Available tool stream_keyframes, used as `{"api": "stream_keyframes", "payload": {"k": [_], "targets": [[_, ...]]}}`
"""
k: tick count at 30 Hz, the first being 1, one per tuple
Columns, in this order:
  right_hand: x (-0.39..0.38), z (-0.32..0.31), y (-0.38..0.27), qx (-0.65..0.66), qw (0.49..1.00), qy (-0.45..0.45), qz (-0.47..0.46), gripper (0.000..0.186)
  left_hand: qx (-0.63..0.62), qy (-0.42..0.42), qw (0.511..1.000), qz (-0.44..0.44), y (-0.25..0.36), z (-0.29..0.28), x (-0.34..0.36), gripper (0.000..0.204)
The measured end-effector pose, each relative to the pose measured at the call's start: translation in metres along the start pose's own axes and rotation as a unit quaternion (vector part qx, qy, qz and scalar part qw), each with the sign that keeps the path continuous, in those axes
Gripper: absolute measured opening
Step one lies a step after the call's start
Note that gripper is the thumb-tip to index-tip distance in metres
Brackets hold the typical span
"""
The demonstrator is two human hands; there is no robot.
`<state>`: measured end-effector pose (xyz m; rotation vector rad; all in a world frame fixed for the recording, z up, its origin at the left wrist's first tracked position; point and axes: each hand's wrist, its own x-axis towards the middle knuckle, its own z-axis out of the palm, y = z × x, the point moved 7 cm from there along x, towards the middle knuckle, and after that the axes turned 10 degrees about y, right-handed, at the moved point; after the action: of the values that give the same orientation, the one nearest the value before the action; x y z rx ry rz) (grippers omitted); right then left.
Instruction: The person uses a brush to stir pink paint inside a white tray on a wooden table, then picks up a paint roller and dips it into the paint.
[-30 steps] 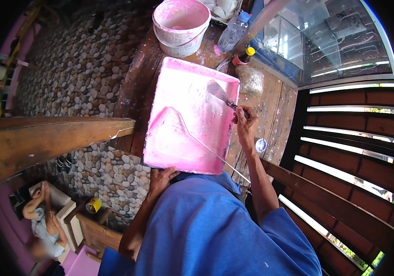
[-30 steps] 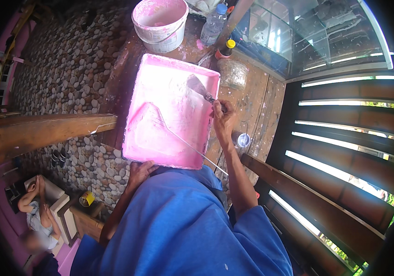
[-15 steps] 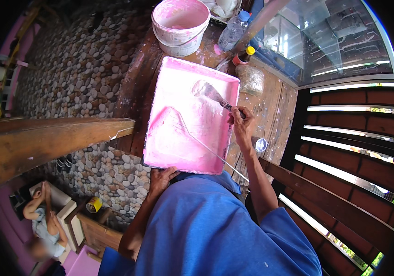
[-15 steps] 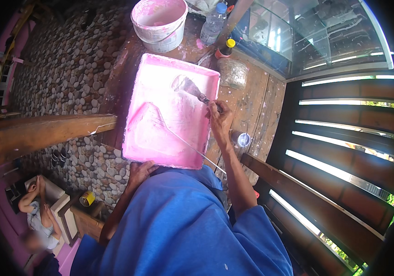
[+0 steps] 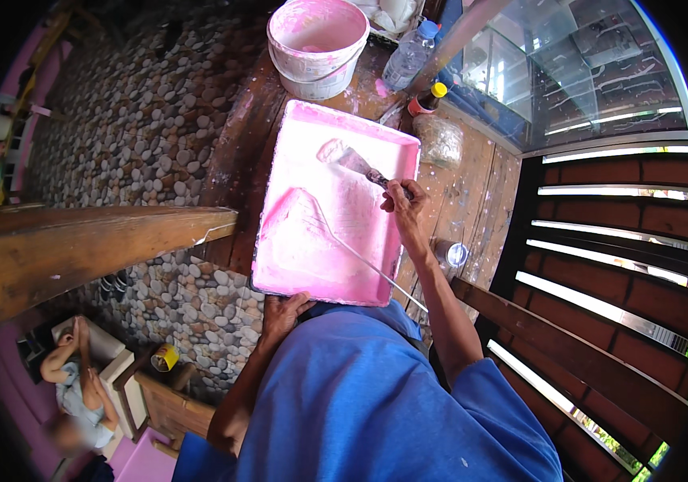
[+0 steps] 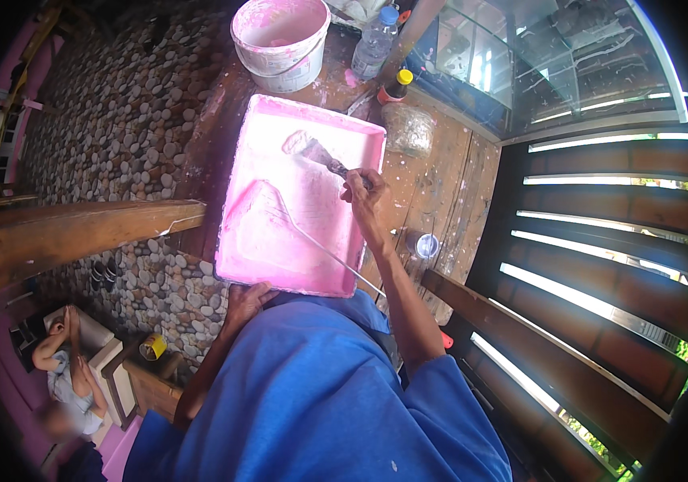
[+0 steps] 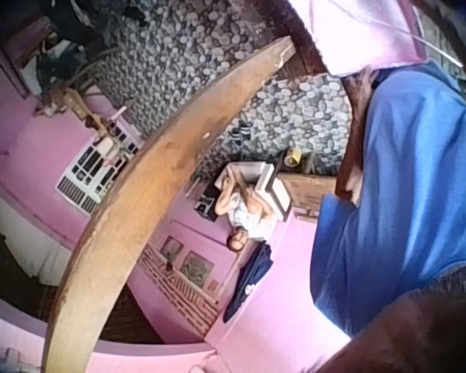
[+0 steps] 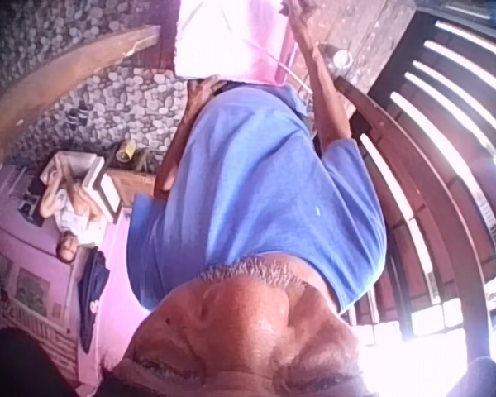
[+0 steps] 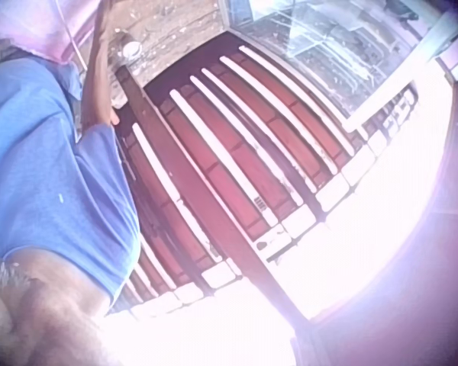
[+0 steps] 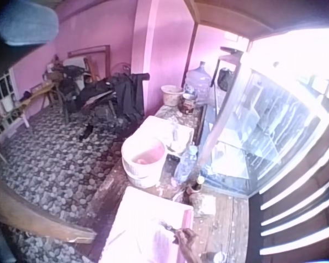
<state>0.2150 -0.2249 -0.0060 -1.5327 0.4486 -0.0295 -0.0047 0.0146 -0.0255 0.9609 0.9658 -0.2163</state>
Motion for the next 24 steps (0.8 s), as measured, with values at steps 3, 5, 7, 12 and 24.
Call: {"api": "stream_keyframes", "payload": {"k": [3,5,7,12,24], "targets": [[0.005,-0.003,0.003,0.003,0.997,0.081,-0.014,0.027,0.003,-0.005,1.0,-0.009,-0.003,0.0,0.002,0.047],[0.005,0.011,0.002,-0.003,1.0,0.015,-0.015,0.028,0.005,-0.009,1.0,-0.017,-0.005,-0.001,0.003,0.049],[0.002,0.022,-0.007,0.0,1.0,0.004,-0.017,0.028,0.009,-0.006,1.0,-0.019,-0.008,-0.006,0.006,0.05],[-0.002,0.036,-0.011,-0.035,0.999,0.013,0.013,0.026,0.002,0.005,1.0,-0.022,-0.005,-0.003,0.003,0.051],[-0.001,0.058,-0.021,-0.082,0.996,0.021,-0.031,0.024,0.03,0.001,1.0,0.003,0.001,0.001,-0.001,0.037]]}}
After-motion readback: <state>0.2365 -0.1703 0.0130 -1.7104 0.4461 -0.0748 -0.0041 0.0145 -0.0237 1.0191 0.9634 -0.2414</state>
